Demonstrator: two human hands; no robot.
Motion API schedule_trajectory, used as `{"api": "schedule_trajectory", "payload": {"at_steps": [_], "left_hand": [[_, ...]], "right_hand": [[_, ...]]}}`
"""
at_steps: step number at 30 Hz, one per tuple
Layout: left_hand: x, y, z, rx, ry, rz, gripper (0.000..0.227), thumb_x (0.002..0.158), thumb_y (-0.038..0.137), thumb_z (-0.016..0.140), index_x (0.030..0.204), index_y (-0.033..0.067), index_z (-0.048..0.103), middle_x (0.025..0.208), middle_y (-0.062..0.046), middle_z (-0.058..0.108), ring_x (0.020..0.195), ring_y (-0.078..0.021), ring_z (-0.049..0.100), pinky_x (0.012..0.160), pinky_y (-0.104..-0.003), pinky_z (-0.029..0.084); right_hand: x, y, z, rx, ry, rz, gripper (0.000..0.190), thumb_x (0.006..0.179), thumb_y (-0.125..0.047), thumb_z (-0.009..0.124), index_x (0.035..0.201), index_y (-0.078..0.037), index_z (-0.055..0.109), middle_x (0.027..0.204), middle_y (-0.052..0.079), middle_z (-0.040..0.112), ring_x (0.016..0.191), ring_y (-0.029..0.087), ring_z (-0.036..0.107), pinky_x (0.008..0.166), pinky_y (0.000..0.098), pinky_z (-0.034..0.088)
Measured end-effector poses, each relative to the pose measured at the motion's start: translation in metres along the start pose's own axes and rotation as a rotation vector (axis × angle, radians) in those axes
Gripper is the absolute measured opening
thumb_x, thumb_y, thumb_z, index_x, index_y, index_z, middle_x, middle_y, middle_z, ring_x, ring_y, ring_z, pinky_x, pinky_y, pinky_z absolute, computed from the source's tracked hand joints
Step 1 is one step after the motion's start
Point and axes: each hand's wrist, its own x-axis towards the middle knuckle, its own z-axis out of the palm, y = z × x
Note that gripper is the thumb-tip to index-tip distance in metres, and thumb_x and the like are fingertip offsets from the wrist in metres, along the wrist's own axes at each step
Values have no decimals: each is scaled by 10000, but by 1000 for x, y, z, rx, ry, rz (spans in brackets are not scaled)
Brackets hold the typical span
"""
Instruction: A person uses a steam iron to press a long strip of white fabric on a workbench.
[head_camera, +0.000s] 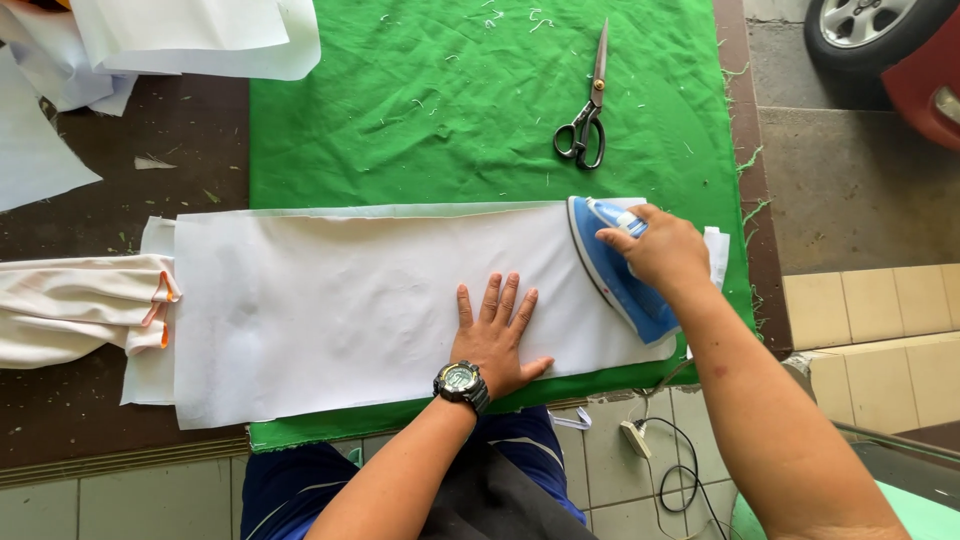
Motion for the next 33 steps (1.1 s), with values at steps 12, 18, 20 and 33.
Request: {"api": "schedule_trajectory", "payload": {"at_steps": [12, 18, 20, 33], "left_hand": [[-1, 0, -1, 5, 14, 7, 1014, 879, 772, 431, 1641, 199, 84, 1715, -149, -22, 1568, -357, -107, 1167, -733, -127], [-2, 1, -3, 10, 12, 1, 1013, 873, 778, 422, 1641, 206, 93, 1717, -139, -10, 1571, -349, -99, 1173, -725, -127], [-3, 1, -4, 12, 5, 6, 1012, 874, 779, 418, 1641, 205, 91, 1717, -139, -11, 1570, -349, -100, 1173, -726, -125], [-13, 1, -4, -9, -55, -12, 990, 895, 760, 397, 1642, 208, 54, 1718, -125, -46, 1564, -340, -134, 1173, -709, -155]], "right_hand": [[39, -12, -12, 20, 68, 31, 631, 913, -705, 641, 1361, -259, 643, 1227, 125, 718, 1202, 368, 643, 971, 527, 514], [1, 7, 6, 25, 27, 16, 675, 925, -710, 597, 1382, -214, 626, 1229, 159, 726, 1209, 392, 651, 1004, 525, 508], [-28, 11, 4, 36, 7, 37, 683, 914, -715, 596, 1380, -217, 625, 1225, 166, 729, 1212, 395, 651, 1013, 519, 509], [13, 19, -15, 3, 29, 96, 662, 903, -733, 612, 1370, -265, 644, 1227, 144, 732, 1208, 381, 651, 995, 516, 511]]}}
